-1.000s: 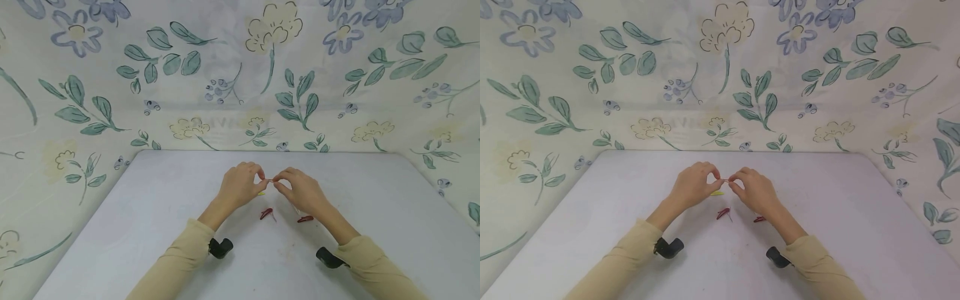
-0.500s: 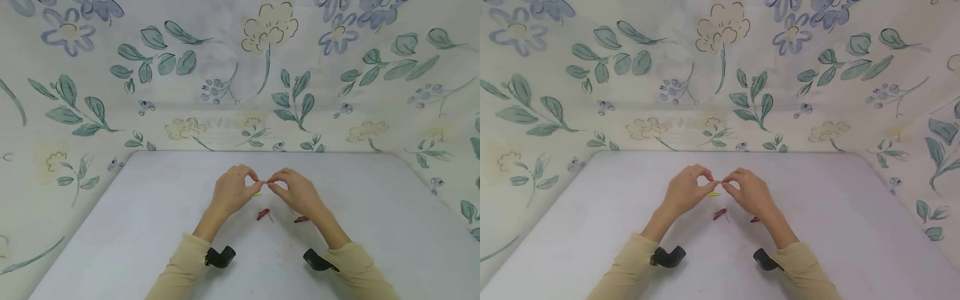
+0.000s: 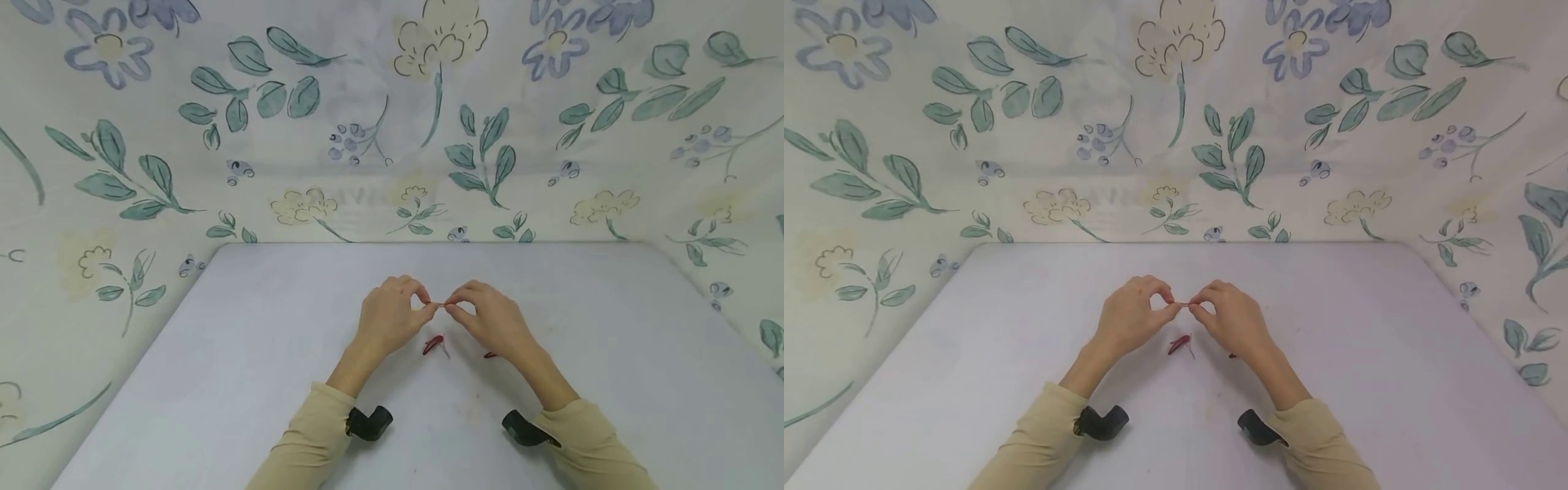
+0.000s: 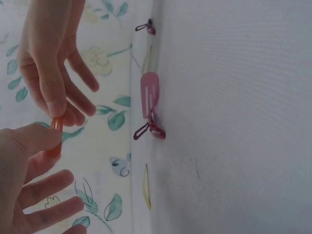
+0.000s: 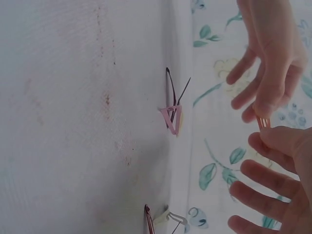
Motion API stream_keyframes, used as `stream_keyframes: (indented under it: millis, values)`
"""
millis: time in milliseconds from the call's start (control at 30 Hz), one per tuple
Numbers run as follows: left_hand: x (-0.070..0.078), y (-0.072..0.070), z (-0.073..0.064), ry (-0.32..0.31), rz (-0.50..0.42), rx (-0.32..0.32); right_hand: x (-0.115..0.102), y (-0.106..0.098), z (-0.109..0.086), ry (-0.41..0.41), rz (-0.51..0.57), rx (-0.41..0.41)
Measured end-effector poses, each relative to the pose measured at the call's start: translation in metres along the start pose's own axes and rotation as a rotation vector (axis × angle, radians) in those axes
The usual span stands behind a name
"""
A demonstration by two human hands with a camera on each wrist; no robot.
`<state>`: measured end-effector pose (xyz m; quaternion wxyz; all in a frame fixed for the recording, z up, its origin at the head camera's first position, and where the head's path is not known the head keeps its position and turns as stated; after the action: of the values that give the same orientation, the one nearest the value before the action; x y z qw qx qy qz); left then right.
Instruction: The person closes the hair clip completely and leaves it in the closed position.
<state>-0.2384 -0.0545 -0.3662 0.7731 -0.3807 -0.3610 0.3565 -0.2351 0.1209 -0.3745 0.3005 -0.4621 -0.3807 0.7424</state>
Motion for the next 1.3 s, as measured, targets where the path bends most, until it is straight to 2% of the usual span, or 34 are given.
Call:
stream_keyframes:
  millis: [333, 667, 900, 1300]
  values:
    - [0.004, -0.002, 0.002, 0.001, 0.028, 0.042, -0.005, -0.004, -0.001, 0.01, -0.053, 0.057]
    - [0.004, -0.002, 0.0, -0.01, 0.037, 0.072, -0.01, -0.001, -0.002, 0.028, -0.106, 0.068]
    - [0.004, -0.003, -0.002, -0.006, 0.063, 0.082, -0.011, 0.001, -0.002, 0.031, -0.105, 0.083]
    - [0.006, -0.001, -0.009, -0.008, 0.04, 0.101, -0.012, 0.005, -0.009, 0.027, -0.12, 0.11]
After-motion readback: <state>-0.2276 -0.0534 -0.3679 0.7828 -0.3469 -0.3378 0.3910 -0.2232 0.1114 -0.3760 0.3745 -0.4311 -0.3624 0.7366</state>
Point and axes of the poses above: each hand's wrist, its own z-axis towards the middle knuckle, its own y-axis out of the palm, x = y × z, the point moved 3 cm from there along z, towards the middle knuckle, and after that the axes turned 3 degrees about y, right-handed, at the moved point
